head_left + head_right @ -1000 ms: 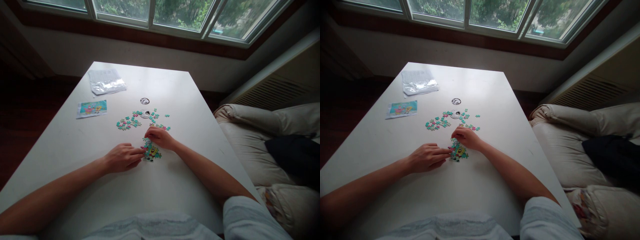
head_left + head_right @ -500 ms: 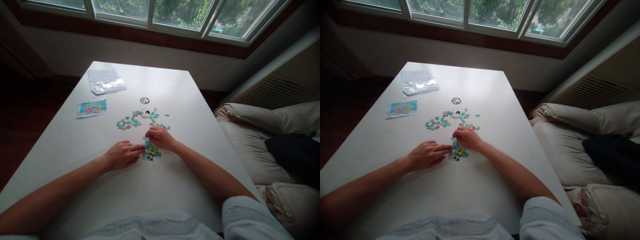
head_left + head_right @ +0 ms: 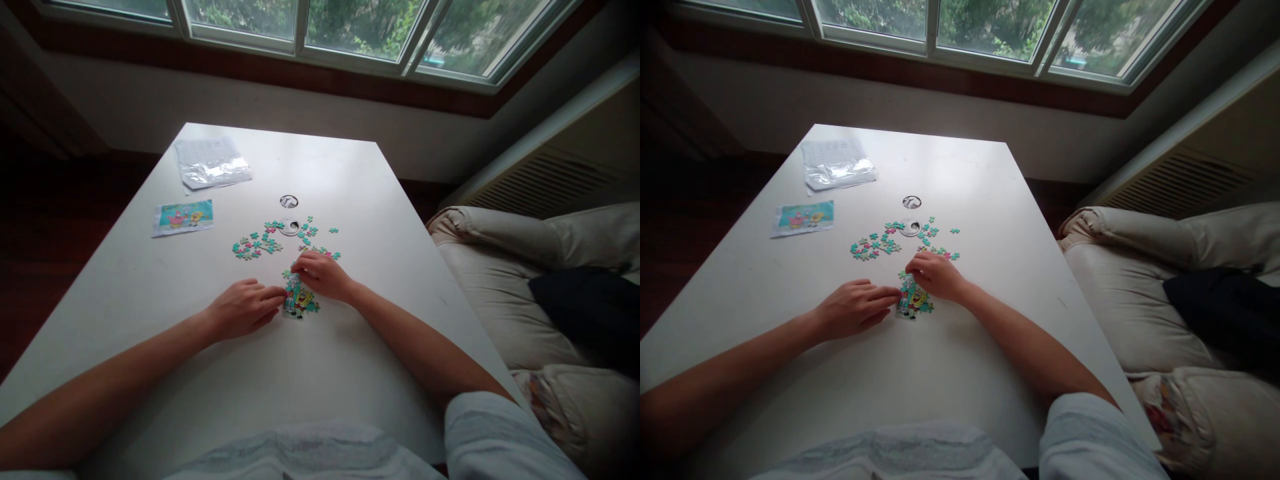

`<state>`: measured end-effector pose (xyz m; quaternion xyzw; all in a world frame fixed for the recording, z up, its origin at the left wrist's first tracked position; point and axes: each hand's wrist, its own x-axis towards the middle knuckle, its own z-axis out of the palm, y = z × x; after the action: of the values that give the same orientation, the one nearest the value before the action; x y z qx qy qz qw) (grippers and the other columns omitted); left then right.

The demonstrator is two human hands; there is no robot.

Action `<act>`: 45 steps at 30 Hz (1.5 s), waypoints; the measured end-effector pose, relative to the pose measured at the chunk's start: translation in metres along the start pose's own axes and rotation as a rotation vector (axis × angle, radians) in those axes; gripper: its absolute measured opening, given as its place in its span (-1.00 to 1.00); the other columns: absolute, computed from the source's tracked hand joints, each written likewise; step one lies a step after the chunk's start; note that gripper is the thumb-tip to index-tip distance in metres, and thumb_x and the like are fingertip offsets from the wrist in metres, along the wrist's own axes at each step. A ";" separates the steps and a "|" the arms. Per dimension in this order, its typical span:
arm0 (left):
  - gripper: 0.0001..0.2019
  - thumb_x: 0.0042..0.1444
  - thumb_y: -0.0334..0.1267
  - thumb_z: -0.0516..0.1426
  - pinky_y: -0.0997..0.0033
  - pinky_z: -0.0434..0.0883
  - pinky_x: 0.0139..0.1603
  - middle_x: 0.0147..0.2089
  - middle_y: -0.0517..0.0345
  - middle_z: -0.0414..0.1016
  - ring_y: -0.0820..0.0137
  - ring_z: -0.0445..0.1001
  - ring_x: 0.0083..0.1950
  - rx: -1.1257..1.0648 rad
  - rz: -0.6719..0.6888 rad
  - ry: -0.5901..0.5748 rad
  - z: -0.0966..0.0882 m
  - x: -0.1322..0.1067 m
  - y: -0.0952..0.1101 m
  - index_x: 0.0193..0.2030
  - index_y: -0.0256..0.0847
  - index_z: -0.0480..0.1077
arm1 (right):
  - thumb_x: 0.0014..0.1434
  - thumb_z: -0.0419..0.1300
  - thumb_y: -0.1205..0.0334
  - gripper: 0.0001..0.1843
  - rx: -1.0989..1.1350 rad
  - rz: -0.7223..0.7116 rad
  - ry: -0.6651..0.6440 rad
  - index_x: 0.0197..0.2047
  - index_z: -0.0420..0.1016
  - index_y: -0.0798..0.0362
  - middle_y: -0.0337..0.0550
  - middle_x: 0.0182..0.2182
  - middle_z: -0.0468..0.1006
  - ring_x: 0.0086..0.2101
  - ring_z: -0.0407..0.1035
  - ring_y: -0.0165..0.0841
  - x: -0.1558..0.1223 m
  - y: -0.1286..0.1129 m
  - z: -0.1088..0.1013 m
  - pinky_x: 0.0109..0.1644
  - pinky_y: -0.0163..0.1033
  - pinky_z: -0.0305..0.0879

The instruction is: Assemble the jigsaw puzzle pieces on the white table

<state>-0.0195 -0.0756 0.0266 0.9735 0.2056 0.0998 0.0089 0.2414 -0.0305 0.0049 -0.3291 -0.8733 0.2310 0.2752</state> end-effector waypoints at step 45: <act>-0.72 0.37 -0.20 0.01 0.27 0.45 -0.01 0.14 0.11 0.56 0.31 0.58 -0.04 -0.046 -0.420 0.199 0.013 -0.013 -0.036 0.05 -0.05 0.51 | 0.16 0.29 0.26 -0.91 -0.231 0.360 -0.231 -0.22 0.58 -0.01 -0.12 -0.22 0.46 -0.16 0.29 -0.26 -0.012 0.040 -0.060 -0.01 -0.20 0.13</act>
<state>-0.0427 -0.0478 0.0090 0.8943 0.4010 0.1960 0.0314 0.3046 0.0016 0.0217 -0.4801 -0.8468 0.2110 0.0885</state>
